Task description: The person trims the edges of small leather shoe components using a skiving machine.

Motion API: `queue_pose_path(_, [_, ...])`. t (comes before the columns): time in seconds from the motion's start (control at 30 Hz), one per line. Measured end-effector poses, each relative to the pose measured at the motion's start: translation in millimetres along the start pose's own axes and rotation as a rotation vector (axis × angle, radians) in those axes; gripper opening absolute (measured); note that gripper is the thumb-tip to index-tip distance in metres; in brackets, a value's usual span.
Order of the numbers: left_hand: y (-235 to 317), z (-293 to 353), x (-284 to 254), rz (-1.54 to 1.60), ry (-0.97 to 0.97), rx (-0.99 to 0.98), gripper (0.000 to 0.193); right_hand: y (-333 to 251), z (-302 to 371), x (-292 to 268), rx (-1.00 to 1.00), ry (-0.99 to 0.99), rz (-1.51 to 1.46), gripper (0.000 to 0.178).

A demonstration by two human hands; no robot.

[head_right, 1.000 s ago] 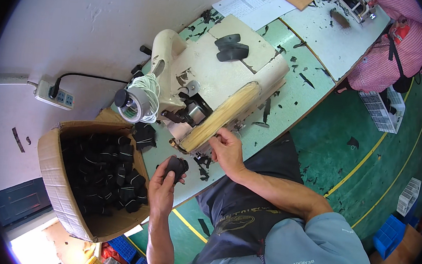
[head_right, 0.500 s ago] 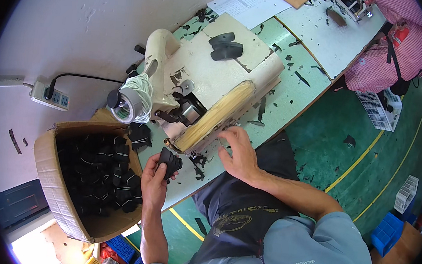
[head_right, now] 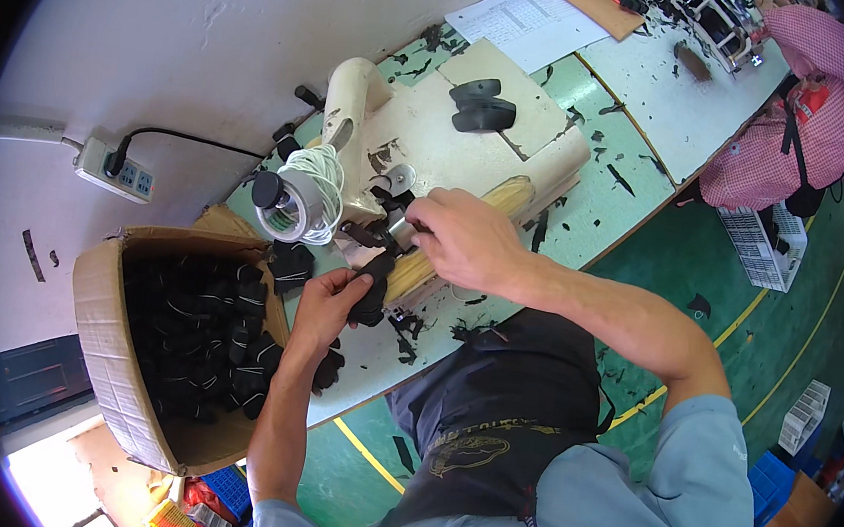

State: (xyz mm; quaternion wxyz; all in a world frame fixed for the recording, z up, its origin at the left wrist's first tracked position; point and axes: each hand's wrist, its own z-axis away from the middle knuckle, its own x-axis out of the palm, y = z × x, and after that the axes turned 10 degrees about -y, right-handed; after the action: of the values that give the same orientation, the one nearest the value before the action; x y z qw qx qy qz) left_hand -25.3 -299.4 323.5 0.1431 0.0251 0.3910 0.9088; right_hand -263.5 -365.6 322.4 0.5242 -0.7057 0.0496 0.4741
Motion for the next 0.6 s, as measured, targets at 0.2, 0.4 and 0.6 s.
queue_pose_path(0.2, [13, -7, -2, -0.219, 0.072, -0.021, 0.031, -13, -10, -1, 0.055, -0.139, 0.068, 0.028])
queue_pose_path(0.4, [18, -9, 7, -0.197, 0.009, 0.074, 0.034, -4, -17, 3, 0.039, -0.087, 0.034, 0.018])
queue_pose_path(0.6, [4, 1, -4, -0.086, -0.022, 0.002, 0.035, 7, -4, -11, 0.113, -0.198, -0.164, 0.014])
